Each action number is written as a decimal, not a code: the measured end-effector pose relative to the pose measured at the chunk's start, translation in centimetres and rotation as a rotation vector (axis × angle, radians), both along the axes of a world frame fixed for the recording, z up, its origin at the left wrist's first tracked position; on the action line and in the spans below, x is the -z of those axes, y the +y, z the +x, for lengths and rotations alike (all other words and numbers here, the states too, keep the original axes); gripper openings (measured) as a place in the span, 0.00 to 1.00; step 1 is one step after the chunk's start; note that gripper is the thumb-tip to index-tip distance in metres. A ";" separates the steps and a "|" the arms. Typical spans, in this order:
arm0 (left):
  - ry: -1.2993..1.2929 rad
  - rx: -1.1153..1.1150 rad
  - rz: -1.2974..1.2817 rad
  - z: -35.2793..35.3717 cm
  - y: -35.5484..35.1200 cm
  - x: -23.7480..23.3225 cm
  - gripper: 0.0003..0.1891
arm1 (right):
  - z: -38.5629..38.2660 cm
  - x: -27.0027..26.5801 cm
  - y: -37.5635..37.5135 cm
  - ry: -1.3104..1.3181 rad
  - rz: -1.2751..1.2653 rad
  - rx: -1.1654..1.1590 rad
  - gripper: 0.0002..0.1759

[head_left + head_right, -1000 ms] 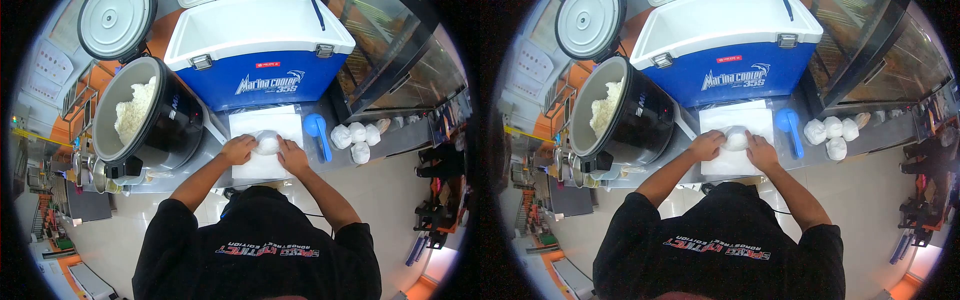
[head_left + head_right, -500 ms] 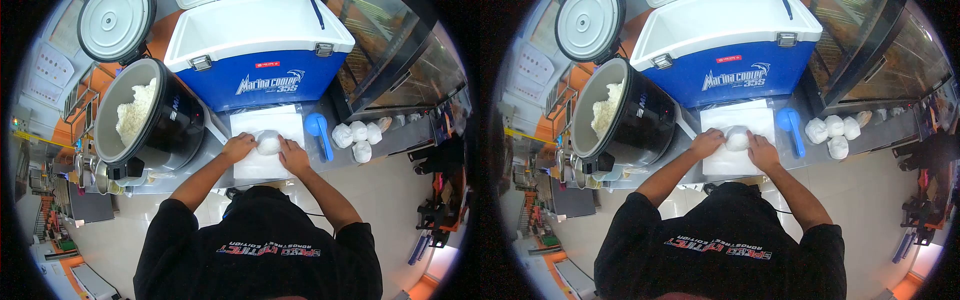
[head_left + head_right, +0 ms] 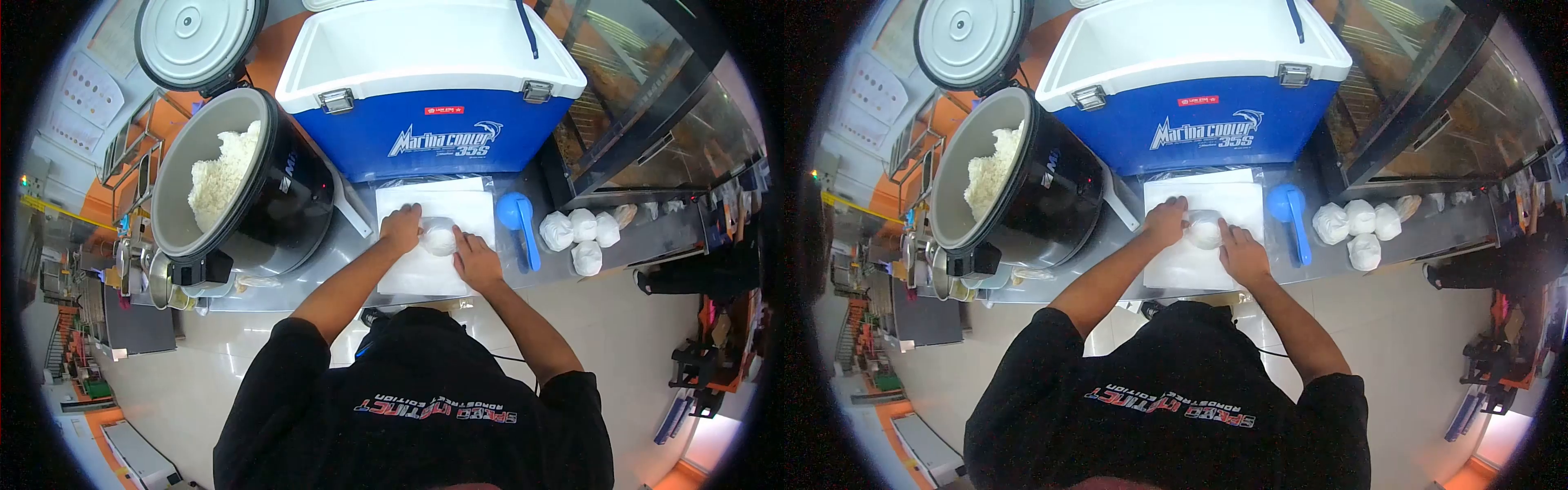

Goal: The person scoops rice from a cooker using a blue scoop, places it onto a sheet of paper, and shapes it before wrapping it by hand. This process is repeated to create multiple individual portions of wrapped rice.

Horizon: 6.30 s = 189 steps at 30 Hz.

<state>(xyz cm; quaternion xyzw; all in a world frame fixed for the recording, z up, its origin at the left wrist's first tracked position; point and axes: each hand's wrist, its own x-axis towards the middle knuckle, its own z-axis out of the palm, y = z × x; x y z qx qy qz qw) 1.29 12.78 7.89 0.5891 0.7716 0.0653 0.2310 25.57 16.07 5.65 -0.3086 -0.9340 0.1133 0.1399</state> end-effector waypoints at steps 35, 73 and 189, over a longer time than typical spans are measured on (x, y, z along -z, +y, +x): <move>-0.009 0.255 0.390 1.5 -3.1 1.2 0.14 | -2.4 -3.0 -0.1 -0.003 -0.073 0.096 0.54; -1.948 -0.359 0.209 5.0 -5.3 -15.9 0.30 | 0.4 -20.8 1.5 0.531 -0.166 -0.083 0.42; -0.156 0.236 0.583 2.9 -15.3 -2.8 0.29 | -1.5 -20.5 -1.4 1.007 -0.558 0.224 0.19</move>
